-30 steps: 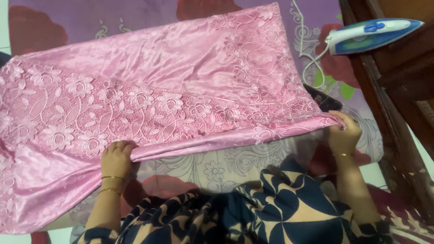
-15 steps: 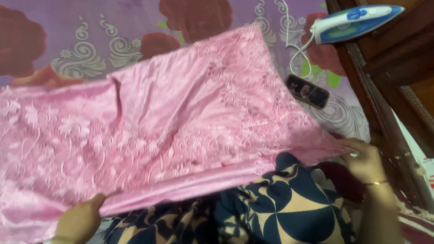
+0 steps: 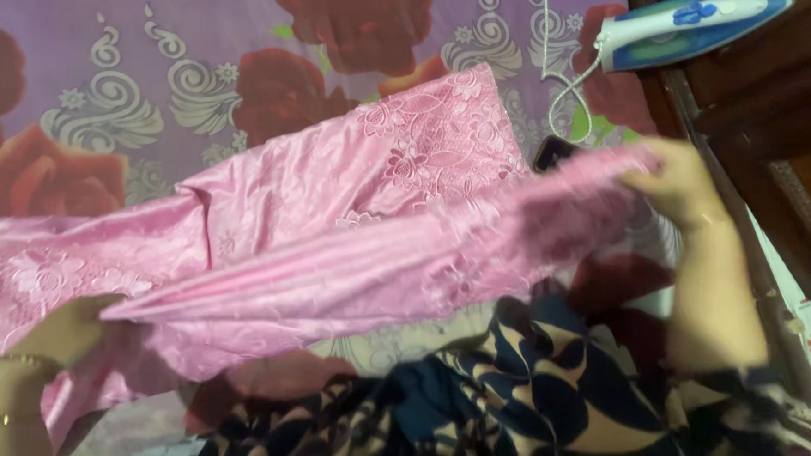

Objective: The person unfolds and smooths a pink lace fabric on a table, then uses an electric iron to press the material. The person repeatedly adjusts the fabric and irons different sections to remove wrinkles.

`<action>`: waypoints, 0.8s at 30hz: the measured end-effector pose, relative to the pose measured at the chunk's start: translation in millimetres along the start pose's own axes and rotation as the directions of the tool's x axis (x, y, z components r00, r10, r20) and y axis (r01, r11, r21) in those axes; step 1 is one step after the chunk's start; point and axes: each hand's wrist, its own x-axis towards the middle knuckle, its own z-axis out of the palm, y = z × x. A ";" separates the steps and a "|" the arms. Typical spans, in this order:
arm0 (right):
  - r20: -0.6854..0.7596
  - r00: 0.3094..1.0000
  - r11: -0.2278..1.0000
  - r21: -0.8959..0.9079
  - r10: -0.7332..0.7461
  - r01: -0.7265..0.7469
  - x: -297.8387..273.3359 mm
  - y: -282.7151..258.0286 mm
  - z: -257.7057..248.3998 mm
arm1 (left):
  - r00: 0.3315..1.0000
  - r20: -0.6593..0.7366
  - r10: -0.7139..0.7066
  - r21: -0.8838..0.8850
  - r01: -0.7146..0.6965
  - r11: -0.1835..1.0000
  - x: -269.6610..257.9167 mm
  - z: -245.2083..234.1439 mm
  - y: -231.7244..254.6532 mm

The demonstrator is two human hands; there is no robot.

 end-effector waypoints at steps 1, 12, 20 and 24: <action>0.008 1.000 0.998 0.057 -0.005 0.004 28.7 2.2 9.4 | 1.000 -0.031 0.000 -0.036 -0.001 0.999 22.8 -2.2 -3.2; 0.003 1.000 0.994 0.105 0.016 -0.016 193.4 72.8 188.1 | 0.987 -0.098 -0.129 -0.053 0.124 0.991 107.3 5.5 17.5; 0.022 0.999 0.935 0.353 0.031 -0.036 202.5 98.2 192.2 | 0.970 -0.245 -0.009 -0.121 -0.021 0.992 95.3 -6.8 3.1; -0.181 0.976 0.992 0.004 0.124 -0.125 198.9 84.3 201.0 | 0.935 -0.337 0.111 0.092 -0.084 0.992 106.4 6.5 11.0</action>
